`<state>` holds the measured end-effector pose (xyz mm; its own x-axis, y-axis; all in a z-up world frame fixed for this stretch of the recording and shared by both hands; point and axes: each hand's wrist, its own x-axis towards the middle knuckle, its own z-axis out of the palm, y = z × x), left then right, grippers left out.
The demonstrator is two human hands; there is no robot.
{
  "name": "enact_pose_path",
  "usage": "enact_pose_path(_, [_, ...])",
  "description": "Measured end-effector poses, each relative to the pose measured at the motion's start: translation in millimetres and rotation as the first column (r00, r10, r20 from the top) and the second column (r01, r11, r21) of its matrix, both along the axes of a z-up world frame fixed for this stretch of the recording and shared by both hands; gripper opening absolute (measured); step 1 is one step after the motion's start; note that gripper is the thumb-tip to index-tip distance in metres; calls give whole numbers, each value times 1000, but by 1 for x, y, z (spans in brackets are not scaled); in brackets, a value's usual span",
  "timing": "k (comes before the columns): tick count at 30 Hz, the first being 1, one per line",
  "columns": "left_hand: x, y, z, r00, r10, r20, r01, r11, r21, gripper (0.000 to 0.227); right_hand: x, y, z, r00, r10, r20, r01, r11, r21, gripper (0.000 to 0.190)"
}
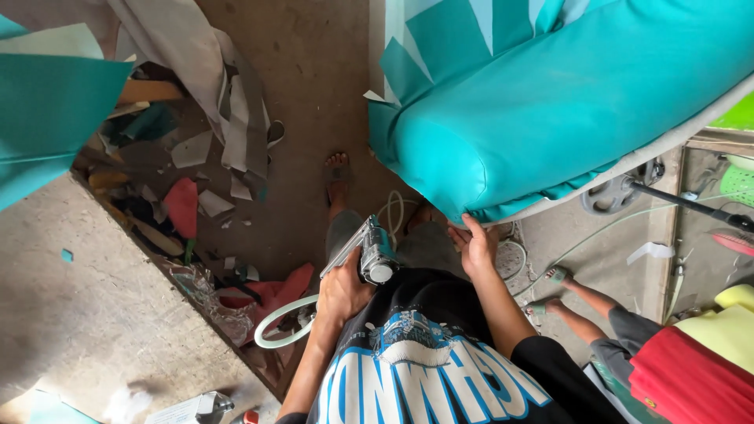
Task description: Attaching teal fabric to a chair frame using a pneumatic stapler and manual tensioning
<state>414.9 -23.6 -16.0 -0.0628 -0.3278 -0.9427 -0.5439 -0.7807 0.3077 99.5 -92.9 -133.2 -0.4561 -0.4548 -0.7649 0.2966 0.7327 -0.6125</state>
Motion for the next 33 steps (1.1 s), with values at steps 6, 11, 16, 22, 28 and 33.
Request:
enact_pose_path(6, [-3, -2, -5, 1000, 27, 4, -27, 1000, -1, 78, -8, -5, -6, 1000, 29, 10, -29, 1000, 4, 68])
enact_pose_path(11, [-4, -15, 12, 998, 61, 5, -61, 997, -40, 76, -8, -4, -3, 996, 32, 89, -31, 999, -12, 64])
enact_pose_path(16, [-5, -5, 7, 976, 211, 42, -207, 974, -87, 76, -15, -2, -17, 991, 24, 130, -21, 1000, -21, 60])
enact_pose_path(22, [-6, 20, -6, 890, 448, 79, -434, 888, -152, 57, -20, -9, -17, 990, 62, 129, -65, 998, 18, 61])
enact_pose_path(28, [-4, 32, -30, 819, 569, 68, -552, 815, -176, 42, -13, -13, 1, 972, 228, 62, -231, 971, 54, 91])
enact_pose_path(33, [-3, 59, -70, 704, 703, 95, -686, 709, -166, 38, -33, -19, 35, 286, 861, -422, -595, 504, 626, 58])
